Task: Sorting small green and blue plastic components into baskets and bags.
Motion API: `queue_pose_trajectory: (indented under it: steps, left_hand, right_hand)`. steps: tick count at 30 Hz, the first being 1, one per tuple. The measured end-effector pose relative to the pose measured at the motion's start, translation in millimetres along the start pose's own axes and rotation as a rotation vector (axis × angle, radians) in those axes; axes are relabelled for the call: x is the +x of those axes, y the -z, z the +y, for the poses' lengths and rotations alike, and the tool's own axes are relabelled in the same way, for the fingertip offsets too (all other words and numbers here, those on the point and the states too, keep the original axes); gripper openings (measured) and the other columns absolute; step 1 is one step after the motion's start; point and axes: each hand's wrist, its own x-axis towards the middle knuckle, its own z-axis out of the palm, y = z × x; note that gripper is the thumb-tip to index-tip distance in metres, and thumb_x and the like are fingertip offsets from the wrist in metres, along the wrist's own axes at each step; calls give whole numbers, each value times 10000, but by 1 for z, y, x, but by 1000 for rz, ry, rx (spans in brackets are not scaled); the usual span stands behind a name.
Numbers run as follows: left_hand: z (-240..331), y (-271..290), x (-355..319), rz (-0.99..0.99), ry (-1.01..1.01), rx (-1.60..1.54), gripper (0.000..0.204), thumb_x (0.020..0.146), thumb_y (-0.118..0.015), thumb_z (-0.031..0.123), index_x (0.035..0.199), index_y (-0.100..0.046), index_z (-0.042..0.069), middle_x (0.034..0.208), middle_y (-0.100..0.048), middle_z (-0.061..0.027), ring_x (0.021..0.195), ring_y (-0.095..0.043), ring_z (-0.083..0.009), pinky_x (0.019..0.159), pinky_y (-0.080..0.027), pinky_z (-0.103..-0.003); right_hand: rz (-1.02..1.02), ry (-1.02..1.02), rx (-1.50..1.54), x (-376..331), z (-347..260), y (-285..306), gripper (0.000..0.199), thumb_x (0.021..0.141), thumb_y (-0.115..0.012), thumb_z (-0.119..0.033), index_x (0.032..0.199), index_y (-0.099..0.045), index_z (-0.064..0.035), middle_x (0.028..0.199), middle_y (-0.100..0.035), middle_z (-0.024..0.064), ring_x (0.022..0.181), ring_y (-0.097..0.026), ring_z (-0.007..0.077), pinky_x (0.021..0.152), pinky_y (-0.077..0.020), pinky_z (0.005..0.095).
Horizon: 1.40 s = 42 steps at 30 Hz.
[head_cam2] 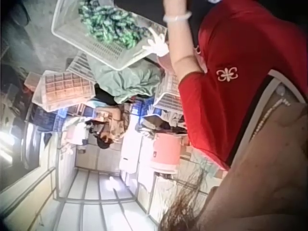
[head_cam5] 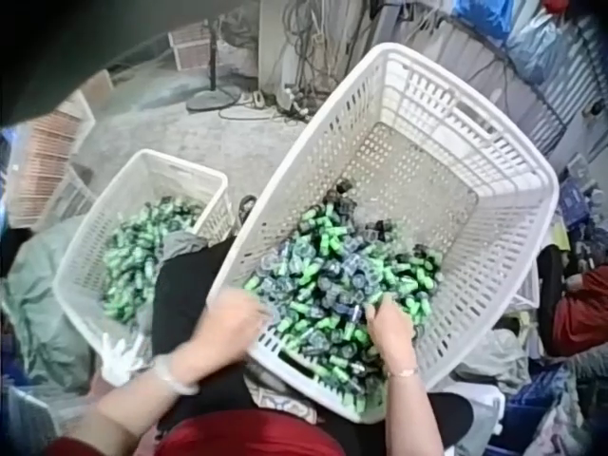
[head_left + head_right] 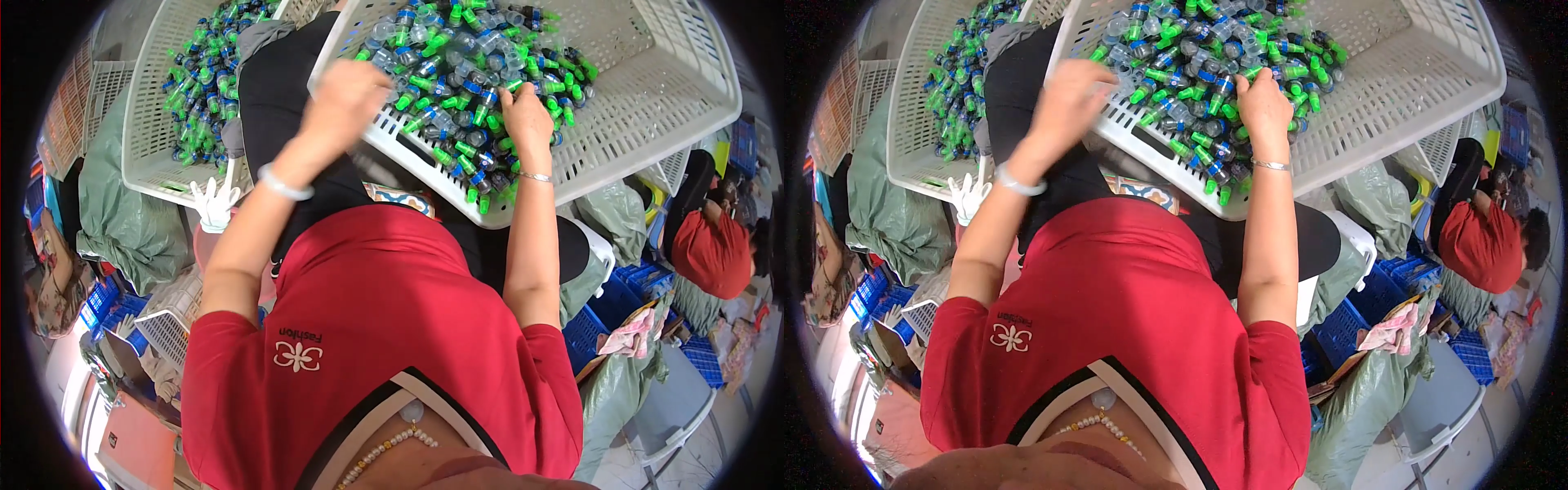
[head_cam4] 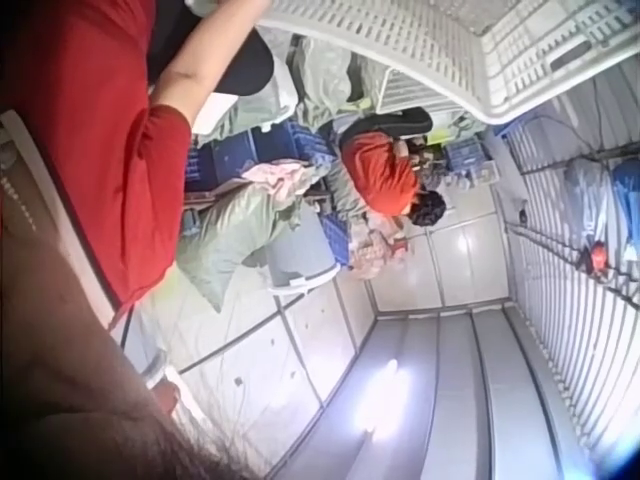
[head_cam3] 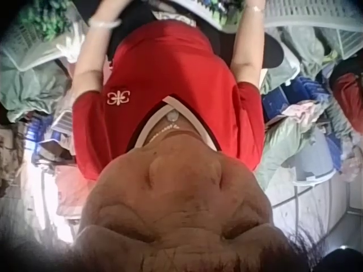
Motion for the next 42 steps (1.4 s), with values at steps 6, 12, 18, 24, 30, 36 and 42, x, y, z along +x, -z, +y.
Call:
queue_pose_trajectory:
  steps: [6, 12, 18, 24, 30, 36, 42]
  left_hand:
    - [10, -112, 28, -305, -69, 332, 371, 771, -596, 76, 1141, -606, 91, 941, -596, -58, 901, -568, -257, 748, -490, -389]
    - [-4, -99, 30, -316, 22, 118, 466, 799, -627, 49, 1252, -519, 77, 993, -589, -73, 870, -600, -239, 706, -533, -354]
    - [23, -38, 38, -134, 937, -1519, 385, 887, -640, 80, 1229, -468, 41, 1072, -596, -141, 879, -661, -278, 681, -570, -332]
    - [44, -25, 25, -289, 809, -1353, 335, 908, -638, 110, 1176, -456, 26, 991, -600, -146, 739, -647, -205, 617, -526, -282]
    - [60, -22, 21, -296, 269, -730, 322, 878, -662, 111, 1111, -463, 11, 895, -608, -143, 727, -635, -238, 621, -493, -358]
    - [61, -14, 10, -263, 10, -440, 355, 898, -643, 134, 1188, -470, 24, 990, -597, -96, 778, -596, -173, 665, -483, -314]
    - [51, 0, -15, -463, 542, -976, 402, 878, -648, 108, 1243, -500, 25, 1026, -600, -120, 839, -615, -212, 706, -495, -319]
  right_hand:
    - [142, 157, 234, -24, 5, 14, 358, 894, -568, -299, 1162, -530, -65, 1066, -611, 208, 933, -625, 344, 800, -508, 428]
    - [375, 413, 812, -49, 10, 13, 358, 826, -668, -38, 1164, -550, -67, 1036, -625, 92, 883, -620, 203, 797, -508, 308]
    - [190, 323, 1506, -67, -35, 12, 358, 815, -698, 5, 1141, -559, -42, 966, -609, 26, 841, -592, 118, 777, -494, 246]
    - [164, 504, 1244, -69, -46, 12, 226, 872, -667, -55, 1071, -560, -46, 869, -587, 18, 711, -545, 60, 622, -464, 213]
    - [-277, 368, 1331, -79, -32, 20, 182, 933, -606, -170, 1048, -542, -45, 822, -560, 27, 614, -489, 58, 517, -409, 214]
    - [-719, 69, 1629, -83, -27, 13, 267, 945, -592, -269, 1083, -529, -49, 813, -582, 41, 615, -531, 88, 515, -431, 250]
    - [-150, 579, 869, -111, -46, 12, 269, 930, -611, -285, 1058, -569, -51, 824, -596, 21, 647, -550, 106, 554, -440, 271]
